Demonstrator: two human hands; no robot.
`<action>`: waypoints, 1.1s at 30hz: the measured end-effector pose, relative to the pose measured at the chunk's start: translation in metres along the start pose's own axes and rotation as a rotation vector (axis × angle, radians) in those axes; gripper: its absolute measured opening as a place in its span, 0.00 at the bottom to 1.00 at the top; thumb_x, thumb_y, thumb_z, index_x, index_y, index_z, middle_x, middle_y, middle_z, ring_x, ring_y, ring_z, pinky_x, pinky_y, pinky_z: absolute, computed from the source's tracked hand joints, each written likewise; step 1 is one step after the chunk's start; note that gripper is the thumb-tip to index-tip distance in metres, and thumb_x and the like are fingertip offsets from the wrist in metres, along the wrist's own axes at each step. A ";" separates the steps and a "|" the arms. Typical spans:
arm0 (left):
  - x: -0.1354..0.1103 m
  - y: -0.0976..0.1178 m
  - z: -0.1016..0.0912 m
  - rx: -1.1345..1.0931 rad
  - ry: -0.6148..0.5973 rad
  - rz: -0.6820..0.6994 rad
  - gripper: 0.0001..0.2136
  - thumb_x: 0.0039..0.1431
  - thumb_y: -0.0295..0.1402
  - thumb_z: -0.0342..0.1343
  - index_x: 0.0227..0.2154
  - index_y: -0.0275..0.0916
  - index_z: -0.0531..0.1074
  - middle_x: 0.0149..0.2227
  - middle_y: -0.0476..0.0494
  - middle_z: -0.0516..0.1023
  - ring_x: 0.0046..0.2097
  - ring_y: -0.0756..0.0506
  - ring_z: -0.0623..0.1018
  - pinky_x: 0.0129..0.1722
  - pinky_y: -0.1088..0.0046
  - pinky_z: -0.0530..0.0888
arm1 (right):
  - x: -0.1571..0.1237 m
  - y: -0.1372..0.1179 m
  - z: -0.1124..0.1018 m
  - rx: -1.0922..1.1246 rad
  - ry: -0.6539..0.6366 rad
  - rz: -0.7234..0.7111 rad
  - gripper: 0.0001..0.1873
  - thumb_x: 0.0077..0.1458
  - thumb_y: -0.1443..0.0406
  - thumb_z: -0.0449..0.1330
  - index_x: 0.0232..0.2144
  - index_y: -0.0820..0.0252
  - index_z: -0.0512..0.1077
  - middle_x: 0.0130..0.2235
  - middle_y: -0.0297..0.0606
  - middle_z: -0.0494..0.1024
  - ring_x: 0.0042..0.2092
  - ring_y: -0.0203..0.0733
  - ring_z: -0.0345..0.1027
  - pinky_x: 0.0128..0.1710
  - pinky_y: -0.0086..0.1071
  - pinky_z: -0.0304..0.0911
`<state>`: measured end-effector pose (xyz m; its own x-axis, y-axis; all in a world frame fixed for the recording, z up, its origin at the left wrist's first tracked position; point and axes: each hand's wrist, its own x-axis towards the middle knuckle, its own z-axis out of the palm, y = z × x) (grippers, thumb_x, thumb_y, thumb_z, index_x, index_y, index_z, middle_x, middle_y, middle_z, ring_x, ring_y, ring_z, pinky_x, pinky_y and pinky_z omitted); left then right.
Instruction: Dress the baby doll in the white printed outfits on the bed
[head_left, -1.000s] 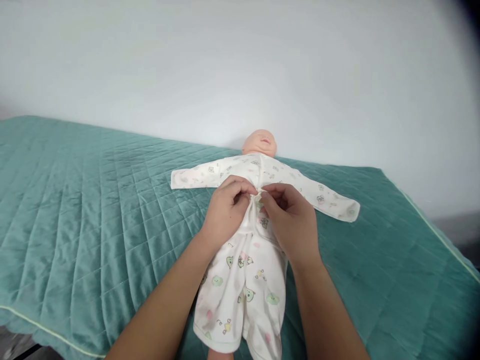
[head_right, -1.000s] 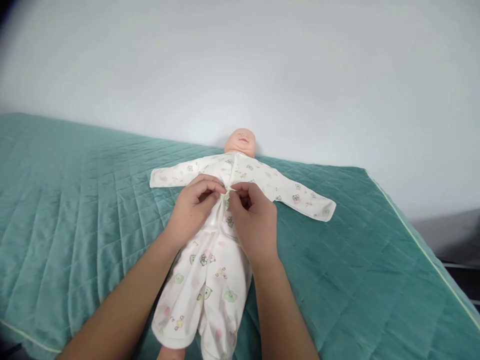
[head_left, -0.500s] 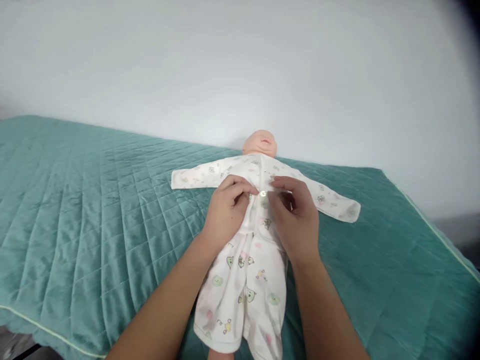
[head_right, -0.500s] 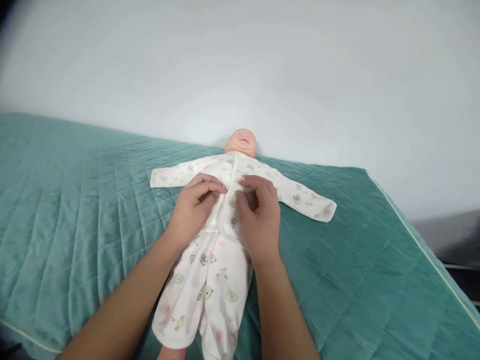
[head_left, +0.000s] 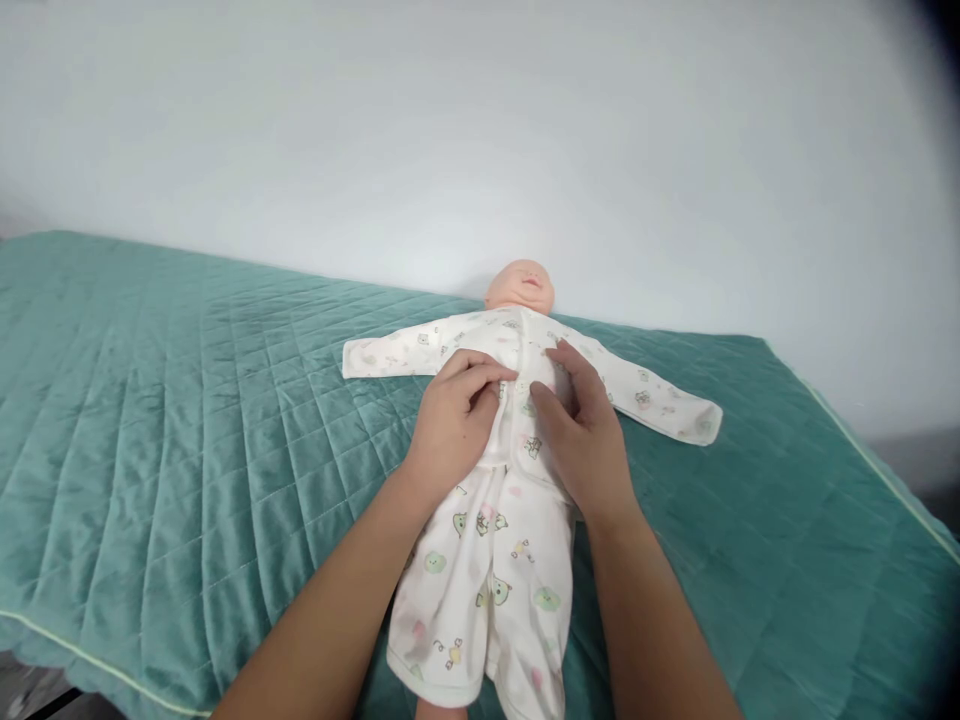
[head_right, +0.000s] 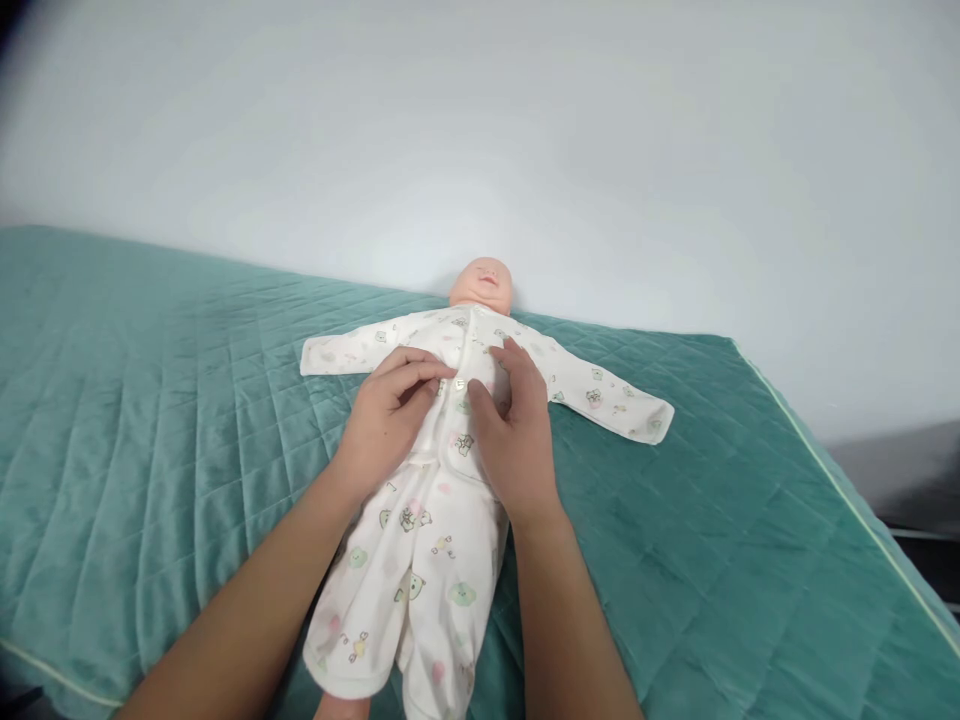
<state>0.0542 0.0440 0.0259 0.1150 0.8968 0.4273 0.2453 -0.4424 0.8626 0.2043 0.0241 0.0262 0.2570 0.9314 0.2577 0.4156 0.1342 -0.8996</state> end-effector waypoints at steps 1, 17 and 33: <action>0.000 0.000 0.000 -0.002 0.003 0.001 0.15 0.61 0.19 0.50 0.38 0.41 0.80 0.44 0.45 0.76 0.46 0.48 0.77 0.50 0.69 0.73 | 0.000 0.000 0.000 -0.001 -0.006 0.004 0.23 0.58 0.58 0.60 0.56 0.50 0.69 0.68 0.39 0.63 0.69 0.50 0.55 0.66 0.50 0.56; -0.004 -0.009 0.001 0.247 0.049 0.150 0.14 0.63 0.21 0.50 0.42 0.43 0.78 0.51 0.42 0.72 0.54 0.43 0.73 0.57 0.60 0.71 | 0.005 0.005 -0.003 -0.005 -0.021 0.006 0.27 0.58 0.54 0.60 0.59 0.51 0.69 0.69 0.40 0.62 0.70 0.50 0.54 0.70 0.51 0.50; -0.070 -0.036 -0.037 0.194 0.117 -0.064 0.15 0.62 0.22 0.48 0.46 0.42 0.74 0.48 0.43 0.74 0.49 0.46 0.75 0.50 0.65 0.74 | -0.035 0.032 -0.013 0.008 0.067 0.115 0.34 0.62 0.47 0.56 0.65 0.53 0.65 0.70 0.41 0.62 0.71 0.50 0.52 0.71 0.50 0.46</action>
<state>0.0013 -0.0034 -0.0249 -0.0165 0.9111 0.4118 0.4302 -0.3653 0.8255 0.2198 -0.0082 -0.0071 0.3604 0.9162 0.1751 0.3732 0.0304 -0.9272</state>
